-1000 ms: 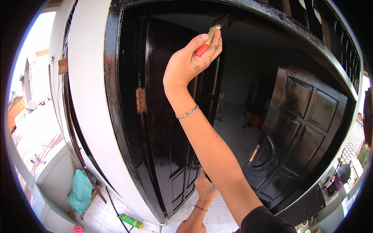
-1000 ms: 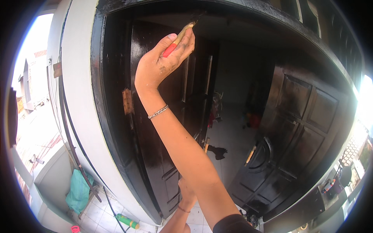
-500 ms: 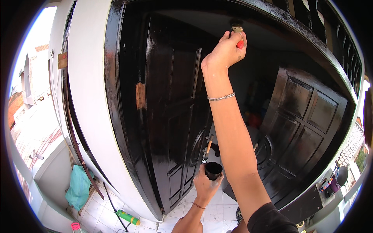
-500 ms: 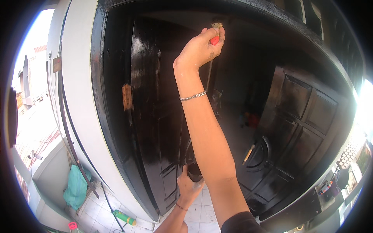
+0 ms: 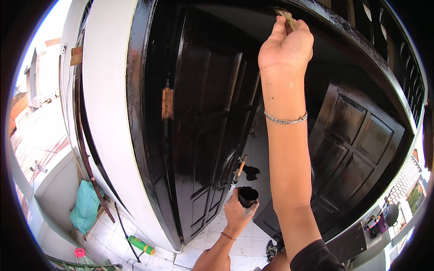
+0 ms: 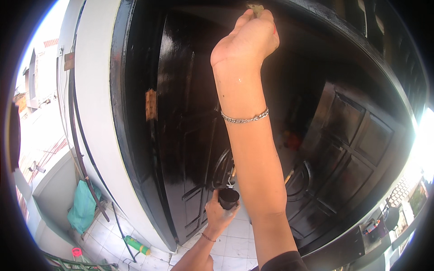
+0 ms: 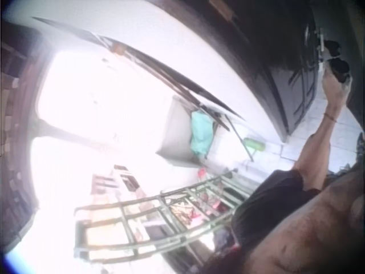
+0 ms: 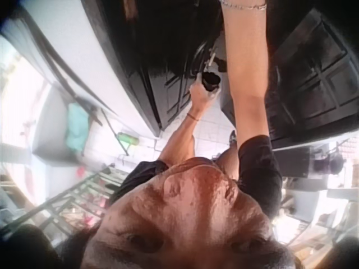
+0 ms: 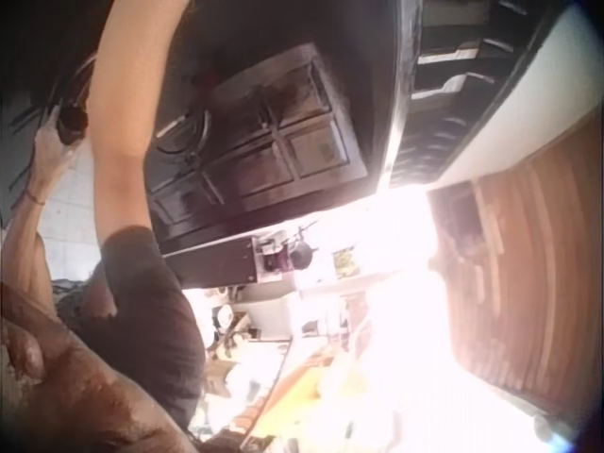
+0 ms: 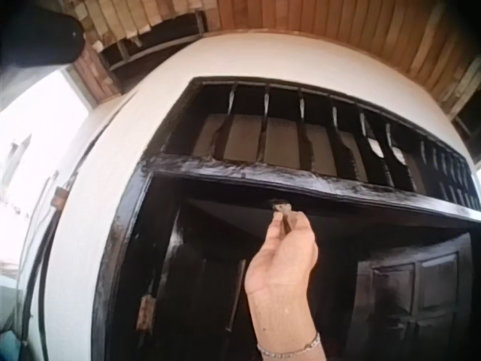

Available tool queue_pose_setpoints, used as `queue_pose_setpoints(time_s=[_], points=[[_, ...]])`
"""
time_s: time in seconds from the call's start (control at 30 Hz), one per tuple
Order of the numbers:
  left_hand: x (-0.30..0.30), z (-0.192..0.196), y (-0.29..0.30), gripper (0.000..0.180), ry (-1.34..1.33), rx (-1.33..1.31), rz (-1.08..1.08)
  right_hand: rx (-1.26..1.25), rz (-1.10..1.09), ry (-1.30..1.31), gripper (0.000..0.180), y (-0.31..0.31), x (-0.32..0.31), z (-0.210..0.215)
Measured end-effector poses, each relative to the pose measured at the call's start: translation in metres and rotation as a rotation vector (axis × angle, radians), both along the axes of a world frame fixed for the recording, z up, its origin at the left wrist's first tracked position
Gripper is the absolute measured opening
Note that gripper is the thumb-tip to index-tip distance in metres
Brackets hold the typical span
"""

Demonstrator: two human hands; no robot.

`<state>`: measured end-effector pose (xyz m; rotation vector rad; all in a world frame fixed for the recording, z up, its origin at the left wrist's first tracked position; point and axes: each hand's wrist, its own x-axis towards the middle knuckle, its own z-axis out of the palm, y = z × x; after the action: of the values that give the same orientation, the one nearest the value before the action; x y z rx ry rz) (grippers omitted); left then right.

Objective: The person paints the upper arch of a black door frame using a small paintbrush and a container of black paint. They repeatedly dip the brush into the paint and apply it to the curved top section of the frame.

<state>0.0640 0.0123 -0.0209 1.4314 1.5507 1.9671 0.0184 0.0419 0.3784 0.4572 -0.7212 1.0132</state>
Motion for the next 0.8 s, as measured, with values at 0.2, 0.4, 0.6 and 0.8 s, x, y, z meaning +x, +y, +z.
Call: queue_pose_setpoints(time_s=[0.2, 0.4, 0.6, 0.8], points=[[-0.001, -0.002, 0.003, 0.048, 0.018, -0.013, 0.007, 0.102, -0.105, -0.038, 0.023, -0.005, 0.022, -0.035], [-0.002, -0.004, 0.003, 0.048, 0.046, -0.010, 0.031, -0.149, -0.204, -0.052, 0.026, 0.027, 0.022, -0.039], [-0.002, -0.006, 0.001, 0.049, 0.011, 0.003, 0.013, 0.099, -1.162, -0.551, 0.015, 0.057, 0.046, -0.035], [0.014, -0.001, 0.000, 0.054, -0.024, -0.008, -0.084, 0.926, -1.863, -0.702, 0.014, 0.071, 0.099, 0.025]])
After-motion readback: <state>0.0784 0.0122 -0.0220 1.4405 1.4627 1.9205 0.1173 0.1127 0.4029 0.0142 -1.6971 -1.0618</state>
